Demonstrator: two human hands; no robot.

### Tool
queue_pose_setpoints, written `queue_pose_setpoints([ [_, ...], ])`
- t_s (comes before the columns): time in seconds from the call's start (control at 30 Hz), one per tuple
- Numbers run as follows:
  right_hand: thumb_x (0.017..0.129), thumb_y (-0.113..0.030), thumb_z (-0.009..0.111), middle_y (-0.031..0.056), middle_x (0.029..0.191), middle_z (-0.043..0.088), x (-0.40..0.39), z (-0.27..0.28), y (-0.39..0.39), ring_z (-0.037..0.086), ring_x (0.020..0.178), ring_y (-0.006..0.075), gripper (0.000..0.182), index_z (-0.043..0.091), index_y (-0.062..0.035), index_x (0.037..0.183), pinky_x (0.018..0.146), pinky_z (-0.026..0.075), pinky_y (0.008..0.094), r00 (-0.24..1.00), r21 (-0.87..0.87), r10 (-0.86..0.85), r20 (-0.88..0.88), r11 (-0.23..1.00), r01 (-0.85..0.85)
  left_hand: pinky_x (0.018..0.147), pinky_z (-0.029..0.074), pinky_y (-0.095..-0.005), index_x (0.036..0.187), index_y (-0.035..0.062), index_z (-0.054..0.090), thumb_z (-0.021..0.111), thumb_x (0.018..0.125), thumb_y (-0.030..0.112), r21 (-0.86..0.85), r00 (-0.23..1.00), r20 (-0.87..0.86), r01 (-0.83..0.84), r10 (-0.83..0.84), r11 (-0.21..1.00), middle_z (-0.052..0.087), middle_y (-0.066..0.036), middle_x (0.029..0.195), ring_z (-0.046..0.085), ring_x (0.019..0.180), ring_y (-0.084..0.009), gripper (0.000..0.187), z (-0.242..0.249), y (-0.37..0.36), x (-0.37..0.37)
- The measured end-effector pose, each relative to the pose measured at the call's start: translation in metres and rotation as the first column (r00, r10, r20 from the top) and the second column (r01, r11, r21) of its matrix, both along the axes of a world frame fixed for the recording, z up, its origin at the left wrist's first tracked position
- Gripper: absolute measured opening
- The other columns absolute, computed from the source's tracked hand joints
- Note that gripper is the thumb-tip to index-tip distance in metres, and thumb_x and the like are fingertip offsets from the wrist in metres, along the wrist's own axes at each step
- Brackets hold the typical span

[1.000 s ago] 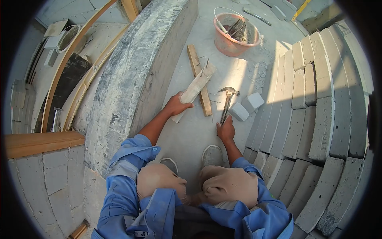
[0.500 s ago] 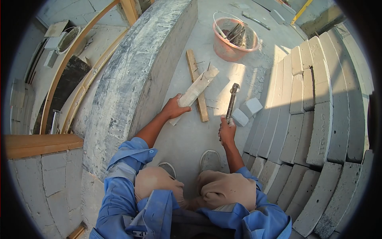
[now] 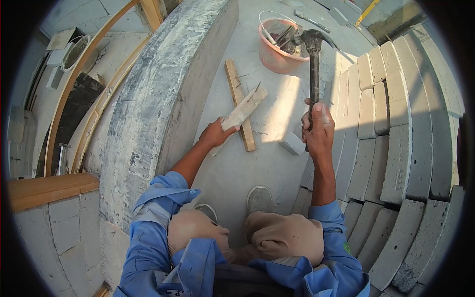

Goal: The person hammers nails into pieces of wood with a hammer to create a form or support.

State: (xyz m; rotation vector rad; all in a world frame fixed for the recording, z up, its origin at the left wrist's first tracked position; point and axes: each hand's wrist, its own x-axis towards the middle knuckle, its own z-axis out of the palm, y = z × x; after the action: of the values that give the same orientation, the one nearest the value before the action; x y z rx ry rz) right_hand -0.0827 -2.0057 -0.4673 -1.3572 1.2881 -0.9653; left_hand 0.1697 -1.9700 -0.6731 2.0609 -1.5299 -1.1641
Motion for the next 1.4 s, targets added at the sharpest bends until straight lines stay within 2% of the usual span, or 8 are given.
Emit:
queue_pose_setpoints([
  [0.2,0.105,-0.045,0.037,-0.0015,0.059,0.042,0.008,-0.006,-0.024,0.037,0.045,0.0046,0.048,0.056,-0.0017,0.109,0.04,0.033,0.0234,0.994,-0.3,-0.071,0.087,0.949,0.094,0.094,0.049,-0.0414,0.133,-0.0117,0.045,0.064,0.08,0.068,-0.005,1.0,0.002,-0.005,0.005,1.0,0.062,-0.033,0.115,0.063,0.11,-0.0405,0.098,0.0,-0.002,-0.002],
  [0.33,0.104,-0.043,0.039,-0.0015,0.058,0.042,0.003,-0.064,-0.036,0.039,0.044,0.0075,0.044,0.056,-0.0026,0.104,0.039,0.033,0.026,0.935,0.325,0.215,-0.281,0.938,-0.118,0.093,0.05,-0.0415,0.133,-0.0108,0.046,0.064,0.08,0.068,0.04,0.998,0.052,-0.02,0.018,0.999,0.062,-0.033,0.115,0.063,0.109,-0.0402,0.097,0.006,0.001,-0.005],
  [0.47,0.104,-0.043,0.04,-0.0021,0.058,0.042,0.001,-0.052,-0.026,0.039,0.044,0.0085,0.042,0.056,-0.0039,0.103,0.039,0.033,0.0262,0.973,0.431,0.157,-0.169,0.899,-0.07,0.093,0.049,-0.0417,0.134,-0.0112,0.045,0.064,0.081,0.068,-0.034,0.999,0.001,-0.049,0.049,0.998,0.062,-0.034,0.115,0.063,0.11,-0.0405,0.097,-0.013,0.003,-0.006],
  [0.8,0.103,-0.053,0.035,-0.0037,0.057,0.038,0.015,0.012,-0.042,0.037,0.043,0.0052,0.053,0.051,-0.0027,0.103,0.039,0.03,0.0211,0.984,-0.272,-0.106,0.142,0.952,0.142,0.088,0.052,-0.0446,0.136,-0.01,0.042,0.06,0.079,0.073,-0.013,0.997,0.027,-0.068,0.069,0.998,0.064,-0.031,0.111,0.064,0.107,-0.0414,0.102,-0.011,0.003,-0.008],
  [0.93,0.102,-0.053,0.038,0.0007,0.059,0.044,-0.009,-0.085,-0.035,0.04,0.043,0.0113,0.054,0.055,-0.0026,0.092,0.045,0.038,0.0324,0.848,0.181,0.227,-0.478,0.971,-0.157,0.091,0.05,-0.0435,0.13,-0.0137,0.047,0.062,0.081,0.069,0.023,0.998,-0.024,-0.059,0.06,0.998,0.063,-0.034,0.111,0.063,0.108,-0.0432,0.097,0.008,0.002,-0.013],
  [1.03,0.101,-0.052,0.041,-0.0008,0.058,0.043,-0.006,-0.05,-0.023,0.039,0.043,0.0092,0.05,0.055,-0.0039,0.095,0.041,0.036,0.0281,0.978,0.473,0.151,-0.145,0.878,-0.066,0.091,0.05,-0.0434,0.127,-0.0131,0.05,0.061,0.082,0.068,0.002,0.993,0.069,-0.101,0.1,0.995,0.064,-0.033,0.11,0.063,0.107,-0.0426,0.093,-0.002,0.01,-0.018],
  [1.27,0.102,-0.054,0.039,-0.0038,0.056,0.038,-0.006,0.033,-0.036,0.035,0.041,0.0049,0.049,0.047,-0.0056,0.097,0.037,0.032,0.0217,0.943,-0.256,-0.116,0.313,0.945,0.202,0.094,0.049,-0.0439,0.133,-0.0126,0.046,0.057,0.083,0.07,0.019,0.983,-0.14,-0.115,0.116,0.993,0.06,-0.034,0.119,0.061,0.113,-0.0425,0.097,-0.021,0.005,-0.015],
  [1.4,0.102,-0.055,0.036,-0.004,0.056,0.036,0.006,-0.016,-0.03,0.035,0.042,0.005,0.052,0.046,-0.0052,0.094,0.038,0.031,0.0215,0.934,-0.274,-0.195,0.298,0.92,0.279,0.09,0.05,-0.0417,0.127,-0.0124,0.051,0.058,0.085,0.068,0.004,0.982,-0.107,-0.157,0.156,0.988,0.064,-0.031,0.112,0.063,0.107,-0.0409,0.091,-0.029,0.008,-0.018],
])
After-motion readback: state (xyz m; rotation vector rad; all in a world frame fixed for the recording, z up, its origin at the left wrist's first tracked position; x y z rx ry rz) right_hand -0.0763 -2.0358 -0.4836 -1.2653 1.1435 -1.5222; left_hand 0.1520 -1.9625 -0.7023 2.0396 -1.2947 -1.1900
